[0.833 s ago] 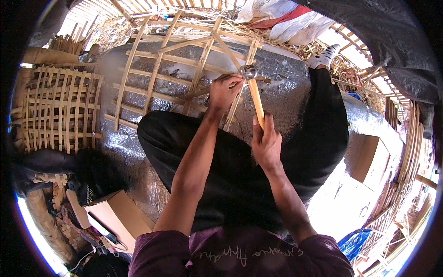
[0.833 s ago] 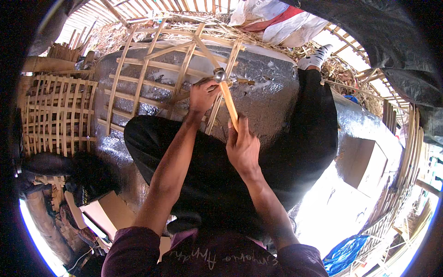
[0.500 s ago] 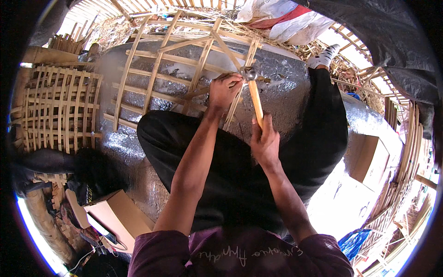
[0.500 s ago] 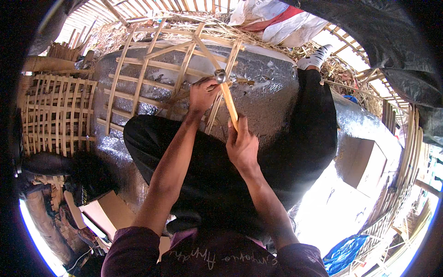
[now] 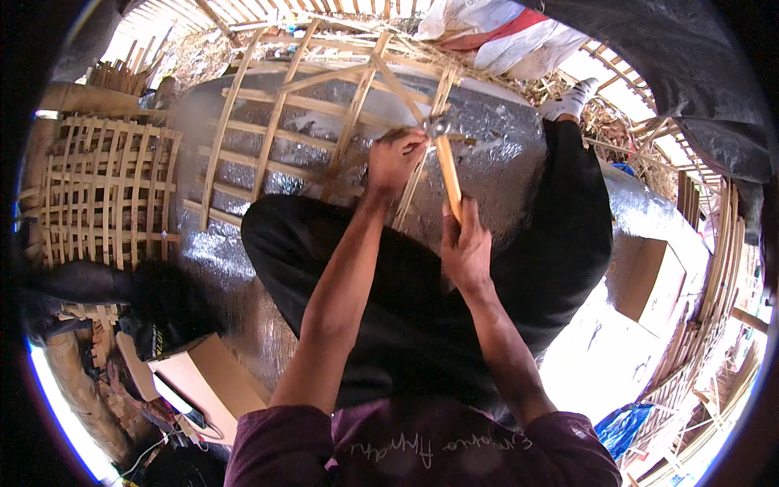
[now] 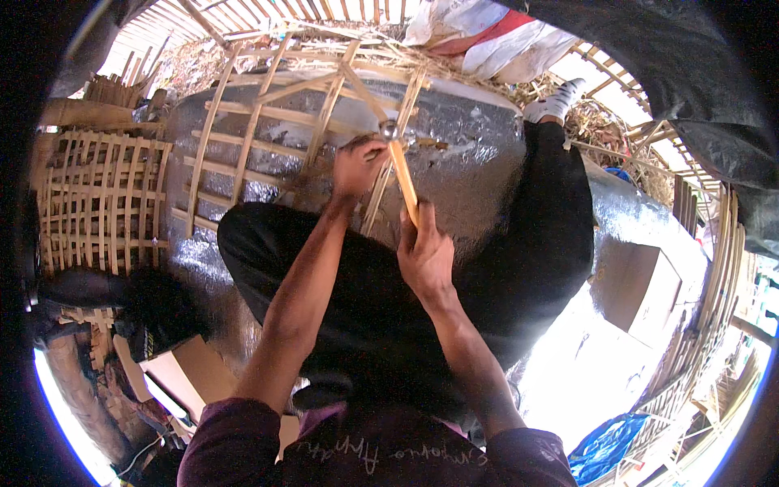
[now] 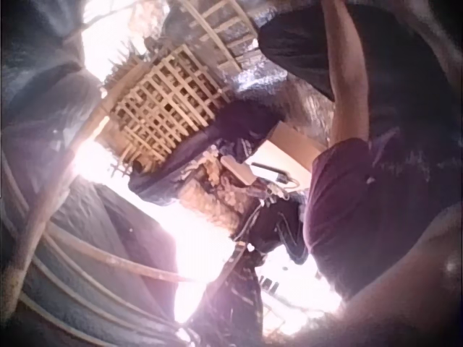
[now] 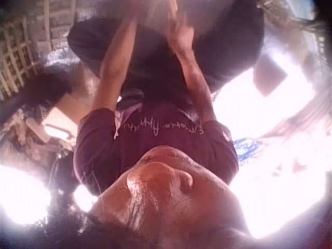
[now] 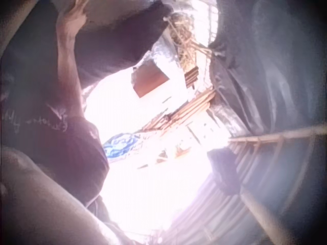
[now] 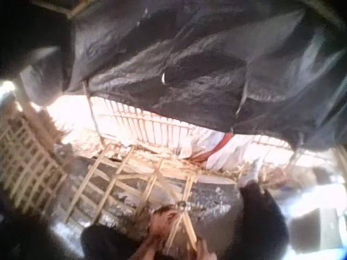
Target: The person constructs a wooden lattice structure by hammering nails into thin wood strips and shaving bamboo pieces with a knife.
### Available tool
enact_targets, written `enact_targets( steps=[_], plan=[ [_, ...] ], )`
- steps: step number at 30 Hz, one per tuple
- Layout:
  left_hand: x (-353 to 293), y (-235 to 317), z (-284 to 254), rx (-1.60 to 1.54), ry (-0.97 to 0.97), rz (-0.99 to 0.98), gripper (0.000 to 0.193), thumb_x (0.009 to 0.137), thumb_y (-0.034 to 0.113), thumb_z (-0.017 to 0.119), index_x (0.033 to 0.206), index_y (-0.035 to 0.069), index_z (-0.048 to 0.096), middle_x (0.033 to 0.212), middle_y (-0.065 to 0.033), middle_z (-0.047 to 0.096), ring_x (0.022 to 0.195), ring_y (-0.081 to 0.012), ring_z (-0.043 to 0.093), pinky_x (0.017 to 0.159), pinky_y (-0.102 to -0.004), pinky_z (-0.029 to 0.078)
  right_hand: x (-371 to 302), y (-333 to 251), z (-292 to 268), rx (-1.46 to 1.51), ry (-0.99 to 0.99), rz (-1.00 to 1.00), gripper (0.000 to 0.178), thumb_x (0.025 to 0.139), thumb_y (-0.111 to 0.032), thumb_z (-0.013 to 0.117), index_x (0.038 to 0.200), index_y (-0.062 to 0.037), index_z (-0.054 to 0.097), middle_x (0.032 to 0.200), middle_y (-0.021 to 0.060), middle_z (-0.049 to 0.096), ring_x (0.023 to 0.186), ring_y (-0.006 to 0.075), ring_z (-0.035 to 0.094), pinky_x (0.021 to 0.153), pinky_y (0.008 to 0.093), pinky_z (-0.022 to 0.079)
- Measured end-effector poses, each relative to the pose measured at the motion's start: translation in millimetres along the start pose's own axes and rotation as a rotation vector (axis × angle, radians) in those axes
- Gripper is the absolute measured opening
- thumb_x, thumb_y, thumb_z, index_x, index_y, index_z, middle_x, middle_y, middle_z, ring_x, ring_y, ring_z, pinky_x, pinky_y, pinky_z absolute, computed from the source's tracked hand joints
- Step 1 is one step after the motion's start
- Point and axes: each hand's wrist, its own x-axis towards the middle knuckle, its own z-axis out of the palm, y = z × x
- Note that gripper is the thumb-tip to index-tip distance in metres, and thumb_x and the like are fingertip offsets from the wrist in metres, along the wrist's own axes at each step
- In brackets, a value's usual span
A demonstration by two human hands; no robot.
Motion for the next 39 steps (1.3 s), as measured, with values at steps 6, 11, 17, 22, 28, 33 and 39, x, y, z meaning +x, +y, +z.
enact_targets(
  steps=[6,11,17,22,28,33,39],
  plan=[
    [-3.5,-10.8,6.6,-0.121,0.061,0.024,0.012,0.076,0.009,0.074,0.085,0.002,0.071,0.092,-0.0091,0.069,0.084,-0.0252,0.068,0.076,-0.0331,0.054,-6.6,12.9,10.2,-0.004,-0.086,0.055,0.015,0.096,-0.010,0.051,0.106,-0.0055,0.041,0.062,0.0220,0.055,0.058,0.0445,0.061,0.043,0.0500,0.044],
    [-7.1,-16.8,8.6,-0.087,0.087,0.051,0.010,0.074,0.007,0.075,0.082,0.003,0.070,0.089,-0.0081,0.068,0.083,-0.0241,0.067,0.073,-0.0328,0.054,-5.2,-7.8,-4.6,0.086,-0.038,0.104,0.015,0.096,-0.012,0.052,0.102,-0.0053,0.040,0.064,0.0230,0.054,0.059,0.0456,0.060,0.044,0.0486,0.043],
    [-3.3,-11.2,10.1,-0.075,0.077,0.040,0.011,0.075,0.007,0.076,0.081,0.002,0.070,0.090,-0.0082,0.068,0.080,-0.0218,0.068,0.068,-0.0313,0.057,-8.4,15.1,-3.2,0.149,0.020,0.214,0.017,0.098,-0.016,0.053,0.101,-0.0031,0.042,0.067,0.0217,0.051,0.056,0.0351,0.053,0.049,0.0407,0.040],
    [-2.1,-8.3,3.7,-0.021,0.053,0.037,0.012,0.077,0.010,0.076,0.081,0.002,0.070,0.088,-0.0083,0.069,0.079,-0.0240,0.068,0.069,-0.0320,0.055,-15.2,22.3,-8.3,0.222,-0.036,0.410,0.017,0.099,-0.018,0.051,0.103,-0.0024,0.045,0.071,0.0198,0.053,0.057,0.0250,0.052,0.054,0.0380,0.042],
    [-0.2,-0.6,6.8,0.118,0.067,0.139,0.013,0.077,0.009,0.075,0.084,0.002,0.068,0.088,-0.0091,0.070,0.079,-0.0264,0.068,0.073,-0.0335,0.053,-10.8,45.0,0.0,0.318,-0.054,0.440,0.021,0.099,-0.020,0.050,0.109,-0.0027,0.047,0.080,0.0194,0.059,0.065,0.0288,0.061,0.060,0.0380,0.045],
    [0.9,-13.7,5.7,0.008,0.002,0.076,0.014,0.080,0.009,0.077,0.085,-0.001,0.068,0.091,-0.0090,0.071,0.081,-0.0175,0.066,0.076,-0.0285,0.052,-16.4,61.0,10.7,0.449,-0.048,0.440,0.024,0.096,-0.018,0.051,0.112,-0.0008,0.048,0.087,0.0239,0.060,0.083,0.0389,0.061,0.070,0.0454,0.045],
    [2.6,-5.9,5.1,-0.006,-0.012,0.025,0.014,0.082,0.010,0.075,0.085,-0.002,0.068,0.092,-0.0096,0.071,0.084,-0.0158,0.065,0.078,-0.0289,0.051,-11.9,64.4,4.1,0.600,-0.063,0.546,0.031,0.094,-0.023,0.052,0.114,0.0012,0.048,0.091,0.0267,0.060,0.082,0.0428,0.059,0.072,0.0471,0.045]
  ],
)
